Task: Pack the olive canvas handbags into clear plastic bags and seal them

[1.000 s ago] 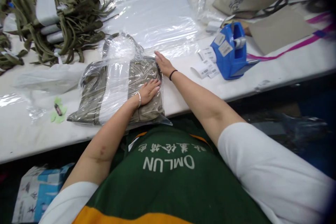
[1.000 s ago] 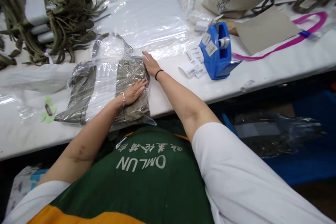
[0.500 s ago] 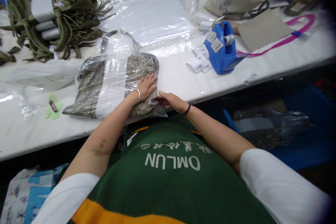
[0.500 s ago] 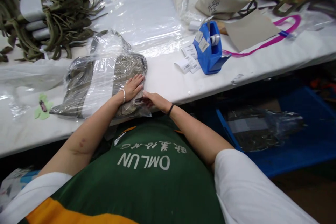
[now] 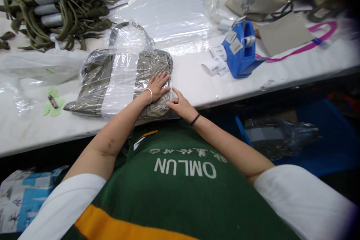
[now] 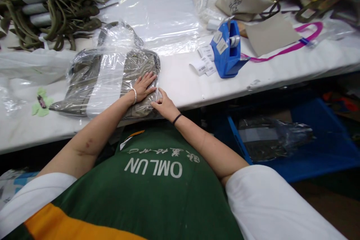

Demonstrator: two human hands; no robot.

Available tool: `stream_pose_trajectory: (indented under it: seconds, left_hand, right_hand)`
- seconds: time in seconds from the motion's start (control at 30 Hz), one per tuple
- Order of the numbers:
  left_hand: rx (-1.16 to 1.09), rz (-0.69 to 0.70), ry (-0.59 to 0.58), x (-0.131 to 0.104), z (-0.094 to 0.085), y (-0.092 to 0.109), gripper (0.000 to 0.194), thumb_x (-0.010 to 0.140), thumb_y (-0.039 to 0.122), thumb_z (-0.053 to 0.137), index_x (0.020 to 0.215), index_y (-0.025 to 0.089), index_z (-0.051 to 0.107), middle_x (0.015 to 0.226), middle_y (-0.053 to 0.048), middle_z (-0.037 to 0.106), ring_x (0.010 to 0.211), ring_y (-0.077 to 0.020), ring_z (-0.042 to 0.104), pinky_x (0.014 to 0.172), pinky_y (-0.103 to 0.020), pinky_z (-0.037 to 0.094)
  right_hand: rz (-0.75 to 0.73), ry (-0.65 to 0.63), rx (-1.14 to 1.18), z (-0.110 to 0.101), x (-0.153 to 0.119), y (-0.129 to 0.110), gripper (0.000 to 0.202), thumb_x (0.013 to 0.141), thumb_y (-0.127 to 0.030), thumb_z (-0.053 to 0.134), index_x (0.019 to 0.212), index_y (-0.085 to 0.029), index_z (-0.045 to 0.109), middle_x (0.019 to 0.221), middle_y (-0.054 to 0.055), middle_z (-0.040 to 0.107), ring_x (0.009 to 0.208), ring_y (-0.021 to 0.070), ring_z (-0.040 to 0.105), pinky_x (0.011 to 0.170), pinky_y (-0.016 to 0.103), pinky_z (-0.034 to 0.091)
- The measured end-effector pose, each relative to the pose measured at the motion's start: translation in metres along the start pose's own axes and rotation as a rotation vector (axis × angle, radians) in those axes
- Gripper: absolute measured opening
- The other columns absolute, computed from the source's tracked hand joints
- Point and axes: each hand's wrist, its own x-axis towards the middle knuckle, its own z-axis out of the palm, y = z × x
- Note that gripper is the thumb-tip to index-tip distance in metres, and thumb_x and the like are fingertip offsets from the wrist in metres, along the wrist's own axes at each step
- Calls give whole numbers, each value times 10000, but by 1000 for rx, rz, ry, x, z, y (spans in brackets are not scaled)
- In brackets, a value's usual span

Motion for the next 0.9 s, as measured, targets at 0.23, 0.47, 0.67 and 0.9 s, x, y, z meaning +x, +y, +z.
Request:
stream_pose_trajectory:
  seconds: [0.23,0.47,0.67,0.9]
  left_hand:
    - [-38,24,17,3,3,-7,672,964,482,440,1571,266,251,1660,-44,160,1539,-239,99,1235,-480,57]
    - [-113,44,82,4,10,-13,664,947,507,491,1549,290,312,1649,-44,212,1533,-256,130,1236,-496,48]
    - [-146,-46,53,18,-5,-6,591,986,416,463,1527,202,360,1637,-79,244,1525,-268,157,1235,-494,89]
    - [-166,-53,206,26,-7,-5,609,928,425,572,1483,215,434,1600,-101,336,1500,-276,251,1235,-490,160]
  right_hand:
    - [-704,-232,-268,-31,-10,-2,458,879,-137,501,1315,-257,579,1294,88,601,1256,238,515,1104,446,398]
    - [-1019,-429,-645,-28,20,-25,207,864,-129,544,987,-220,683,1024,79,643,1011,241,551,973,417,433]
    - [-1000,-170,-562,-26,28,-23,210,911,-120,476,877,-234,649,889,70,580,948,240,523,905,389,445]
    - [-886,-1,-534,-18,21,14,270,890,-54,452,777,-224,629,812,72,549,875,240,487,808,381,456]
